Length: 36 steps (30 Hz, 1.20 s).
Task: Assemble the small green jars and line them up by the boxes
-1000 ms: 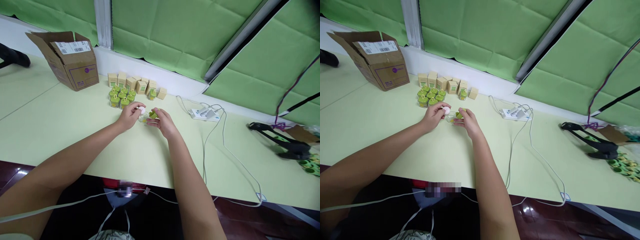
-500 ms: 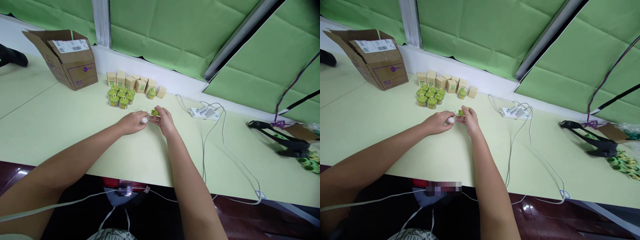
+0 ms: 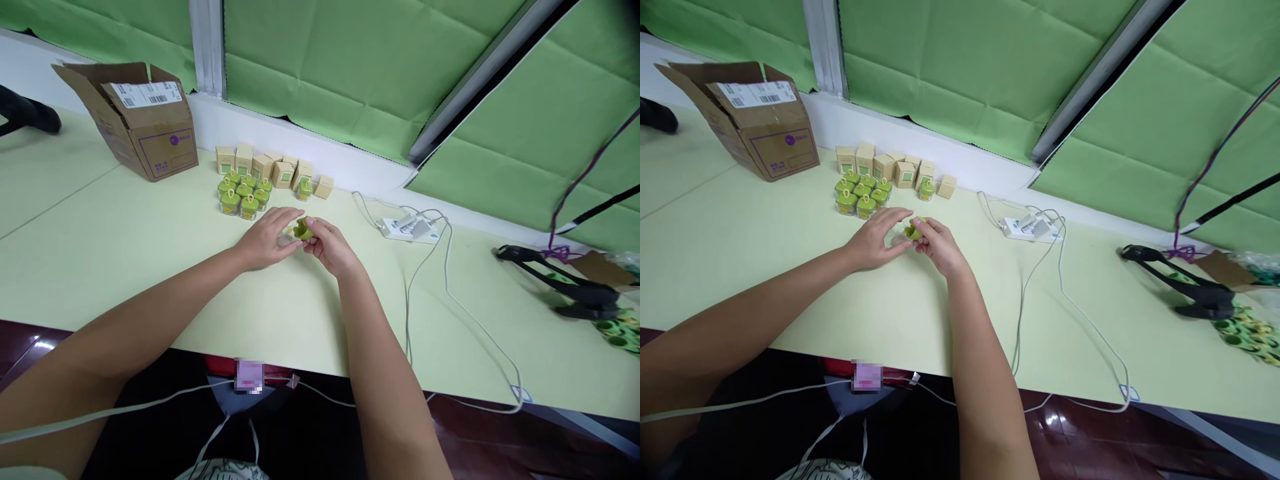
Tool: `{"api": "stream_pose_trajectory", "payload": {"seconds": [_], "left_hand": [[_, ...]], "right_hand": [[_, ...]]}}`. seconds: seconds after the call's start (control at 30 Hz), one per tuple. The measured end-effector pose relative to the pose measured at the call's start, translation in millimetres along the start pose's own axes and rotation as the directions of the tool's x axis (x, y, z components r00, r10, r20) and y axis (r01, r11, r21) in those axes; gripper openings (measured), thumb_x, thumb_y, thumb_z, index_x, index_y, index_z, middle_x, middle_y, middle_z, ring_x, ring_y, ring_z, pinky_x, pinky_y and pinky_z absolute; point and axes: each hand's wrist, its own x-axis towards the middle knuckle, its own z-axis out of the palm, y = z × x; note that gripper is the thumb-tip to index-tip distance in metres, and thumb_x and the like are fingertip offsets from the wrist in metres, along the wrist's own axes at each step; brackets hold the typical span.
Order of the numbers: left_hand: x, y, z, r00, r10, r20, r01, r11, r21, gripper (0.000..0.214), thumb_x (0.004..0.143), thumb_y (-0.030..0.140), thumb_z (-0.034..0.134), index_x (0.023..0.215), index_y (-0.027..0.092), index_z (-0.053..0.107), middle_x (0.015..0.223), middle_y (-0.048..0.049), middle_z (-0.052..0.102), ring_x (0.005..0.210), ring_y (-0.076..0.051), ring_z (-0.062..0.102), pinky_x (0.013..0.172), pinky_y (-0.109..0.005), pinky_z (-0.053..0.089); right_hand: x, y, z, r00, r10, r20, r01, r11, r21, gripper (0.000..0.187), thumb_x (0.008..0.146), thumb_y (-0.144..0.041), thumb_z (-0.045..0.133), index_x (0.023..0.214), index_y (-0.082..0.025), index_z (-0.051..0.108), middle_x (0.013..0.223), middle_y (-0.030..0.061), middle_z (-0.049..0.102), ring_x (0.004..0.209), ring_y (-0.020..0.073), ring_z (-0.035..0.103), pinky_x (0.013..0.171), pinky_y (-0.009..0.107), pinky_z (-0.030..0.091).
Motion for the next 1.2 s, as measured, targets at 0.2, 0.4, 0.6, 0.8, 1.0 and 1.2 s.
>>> {"api": "stream_pose_trajectory", "payload": {"seconds": [0.2, 0.4, 0.6, 0.8, 1.0, 1.2], "left_hand": [[0, 3, 2.9, 0.997, -0.02, -0.069, 0.015, 0.997, -0.076, 0.046, 0.1, 0.032, 0.068, 0.143, 0.018, 0.059, 0.134, -0.0144, 0.072, 0.123, -0.027, 0.068, 0.104, -0.044, 0.058], [2, 6, -1.4, 0.988, -0.124, -0.094, 0.123, 0.992, -0.015, 0.04, 0.096, 0.031, 0.071, 0.133, 0.02, 0.06, 0.122, -0.0119, 0.072, 0.106, -0.024, 0.069, 0.091, -0.039, 0.059], [3, 5, -1.3, 0.991, -0.113, -0.076, 0.111, 0.993, -0.041, 0.03, 0.097, 0.031, 0.07, 0.125, 0.02, 0.063, 0.125, -0.0127, 0.071, 0.111, -0.024, 0.068, 0.094, -0.04, 0.058], [3, 5, -1.5, 0.987, -0.133, -0.093, 0.124, 0.987, -0.099, 0.02, 0.096, 0.029, 0.072, 0.114, 0.019, 0.071, 0.12, -0.0106, 0.072, 0.103, -0.02, 0.069, 0.09, -0.035, 0.058], [3, 3, -1.0, 0.984, -0.144, -0.101, 0.128, 0.98, -0.154, 0.023, 0.093, 0.032, 0.076, 0.112, 0.019, 0.073, 0.115, -0.0086, 0.072, 0.091, -0.017, 0.069, 0.083, -0.032, 0.059], [6, 11, -5.4, 0.988, -0.122, -0.091, 0.104, 0.978, -0.181, 0.027, 0.107, 0.032, 0.053, 0.117, 0.02, 0.075, 0.136, -0.0129, 0.071, 0.131, -0.024, 0.067, 0.114, -0.04, 0.053]], "right_hand": [[-4, -4, 5, 0.998, -0.007, 0.066, 0.008, 1.0, -0.016, 0.058, 0.066, -0.069, 0.093, 0.09, -0.021, 0.071, 0.077, -0.0009, 0.069, 0.067, 0.0106, 0.06, 0.056, 0.023, 0.046], [3, 3, -5, 0.995, -0.042, -0.092, 0.041, 0.999, -0.008, 0.041, 0.065, -0.05, 0.097, 0.082, -0.022, 0.072, 0.072, -0.0024, 0.07, 0.068, 0.0105, 0.063, 0.067, 0.024, 0.055], [6, 7, -6, 0.994, -0.087, -0.074, 0.088, 0.996, 0.012, 0.034, 0.064, -0.041, 0.097, 0.08, -0.021, 0.075, 0.073, -0.0025, 0.07, 0.068, 0.0094, 0.062, 0.071, 0.025, 0.056], [6, 11, -5, 0.988, -0.133, -0.073, 0.136, 0.99, 0.036, 0.035, 0.06, -0.041, 0.099, 0.08, -0.02, 0.078, 0.071, -0.0023, 0.071, 0.067, 0.0092, 0.061, 0.07, 0.025, 0.054], [6, 12, -2, 0.994, -0.051, -0.1, 0.06, 0.994, 0.088, 0.029, 0.063, -0.034, 0.097, 0.081, -0.02, 0.078, 0.075, -0.0021, 0.071, 0.07, 0.0098, 0.062, 0.071, 0.025, 0.055], [5, 9, 2, 0.992, -0.022, -0.125, 0.041, 0.987, 0.153, 0.028, 0.066, -0.033, 0.097, 0.083, -0.021, 0.079, 0.072, -0.003, 0.071, 0.07, 0.009, 0.064, 0.071, 0.021, 0.058]]}}
